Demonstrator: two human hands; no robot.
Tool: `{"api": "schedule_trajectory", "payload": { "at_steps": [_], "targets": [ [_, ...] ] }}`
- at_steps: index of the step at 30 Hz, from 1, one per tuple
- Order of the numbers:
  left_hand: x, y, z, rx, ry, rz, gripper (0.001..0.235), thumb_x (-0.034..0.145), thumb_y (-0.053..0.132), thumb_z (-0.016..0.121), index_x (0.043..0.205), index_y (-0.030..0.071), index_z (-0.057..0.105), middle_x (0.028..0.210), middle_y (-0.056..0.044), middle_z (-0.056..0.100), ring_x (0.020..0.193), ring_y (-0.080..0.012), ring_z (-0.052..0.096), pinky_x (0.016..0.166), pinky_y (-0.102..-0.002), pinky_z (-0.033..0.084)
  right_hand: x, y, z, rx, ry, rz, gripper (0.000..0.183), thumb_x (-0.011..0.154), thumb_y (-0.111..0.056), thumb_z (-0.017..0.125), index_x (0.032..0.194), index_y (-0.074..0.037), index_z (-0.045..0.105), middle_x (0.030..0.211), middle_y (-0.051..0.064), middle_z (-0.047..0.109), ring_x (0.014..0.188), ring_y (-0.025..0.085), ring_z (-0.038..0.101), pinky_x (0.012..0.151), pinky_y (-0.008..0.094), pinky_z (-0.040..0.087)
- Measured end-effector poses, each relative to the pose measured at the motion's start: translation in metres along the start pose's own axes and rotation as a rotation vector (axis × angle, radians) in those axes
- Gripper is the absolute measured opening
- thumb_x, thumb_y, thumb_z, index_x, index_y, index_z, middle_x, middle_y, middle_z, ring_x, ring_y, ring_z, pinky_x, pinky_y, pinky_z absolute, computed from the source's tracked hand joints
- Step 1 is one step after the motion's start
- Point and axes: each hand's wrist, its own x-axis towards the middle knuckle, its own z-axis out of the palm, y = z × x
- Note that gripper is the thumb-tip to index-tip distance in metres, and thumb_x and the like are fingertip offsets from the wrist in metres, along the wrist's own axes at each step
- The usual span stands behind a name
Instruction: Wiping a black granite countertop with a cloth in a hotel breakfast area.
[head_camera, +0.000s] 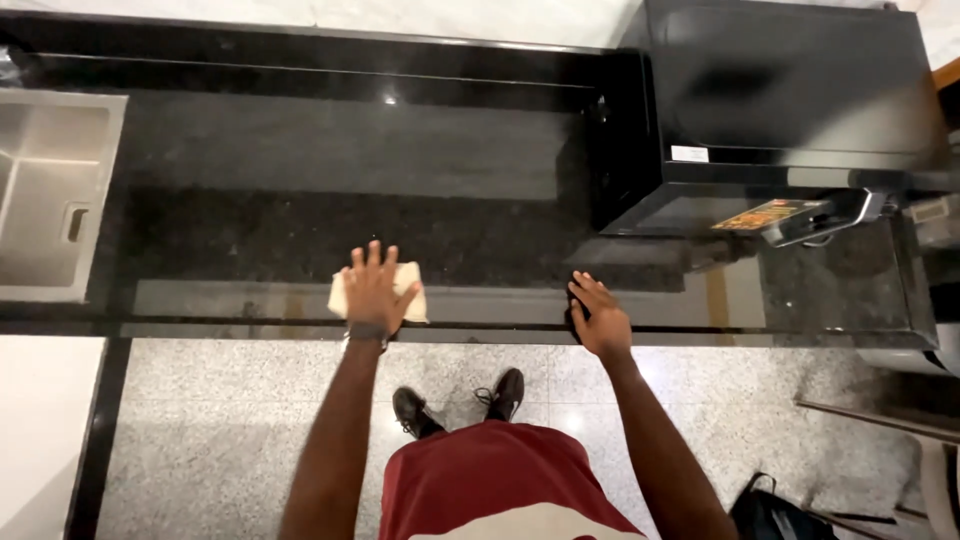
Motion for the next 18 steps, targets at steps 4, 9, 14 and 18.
{"api": "schedule_trajectory", "payload": {
  "at_steps": [4, 9, 14, 18],
  "targets": [
    [-0.012, 0.002, -0.001, -0.026, 0.081, -0.049, 0.091, 0.093, 0.069, 0.056, 0.164, 0.016, 0.034, 0.173, -0.015, 0.018, 0.159, -0.0432, 0.009, 0.122, -0.067, 0.011, -0.005, 0.0, 0.007, -0.012, 0.031, 0.007, 0.028, 0.097, -0.014, 0.066, 0.124, -0.009, 0.072, 0.144, 0.006, 0.064, 0.135, 0.026, 0.058, 0.113, 0.041, 0.048],
    [0.001, 0.069, -0.047, 0.007, -0.397, -0.143, 0.099, 0.089, 0.069, 0.059, 0.163, 0.008, 0.036, 0.176, -0.016, 0.02, 0.16, -0.0364, 0.017, 0.126, -0.061, 0.021, -0.008, 0.0, 0.019, -0.044, 0.108, 0.094, 0.025, 0.093, -0.008, 0.065, 0.116, -0.009, 0.076, 0.138, 0.004, 0.069, 0.13, 0.026, 0.064, 0.105, 0.039, 0.054],
    [-0.021, 0.092, 0.037, -0.473, -0.222, 0.128, 0.083, 0.093, 0.051, 0.07, 0.156, 0.006, 0.041, 0.169, -0.024, 0.016, 0.157, -0.0419, 0.007, 0.122, -0.063, 0.012, -0.001, -0.053, 0.04, -0.021, 0.206, -0.034, 0.023, 0.095, -0.007, 0.068, 0.116, -0.006, 0.076, 0.133, 0.01, 0.07, 0.126, 0.03, 0.066, 0.111, 0.044, 0.051],
    [-0.04, 0.103, -0.005, -0.869, -0.25, -0.084, 0.056, 0.095, 0.04, 0.058, 0.145, 0.014, 0.053, 0.164, -0.009, 0.04, 0.157, -0.0292, 0.032, 0.104, -0.043, 0.054, 0.005, -0.135, 0.069, 0.165, 0.039, -0.174, 0.027, 0.098, -0.014, 0.068, 0.124, -0.008, 0.072, 0.138, 0.012, 0.069, 0.133, 0.029, 0.063, 0.114, 0.043, 0.047]
  ]
}}
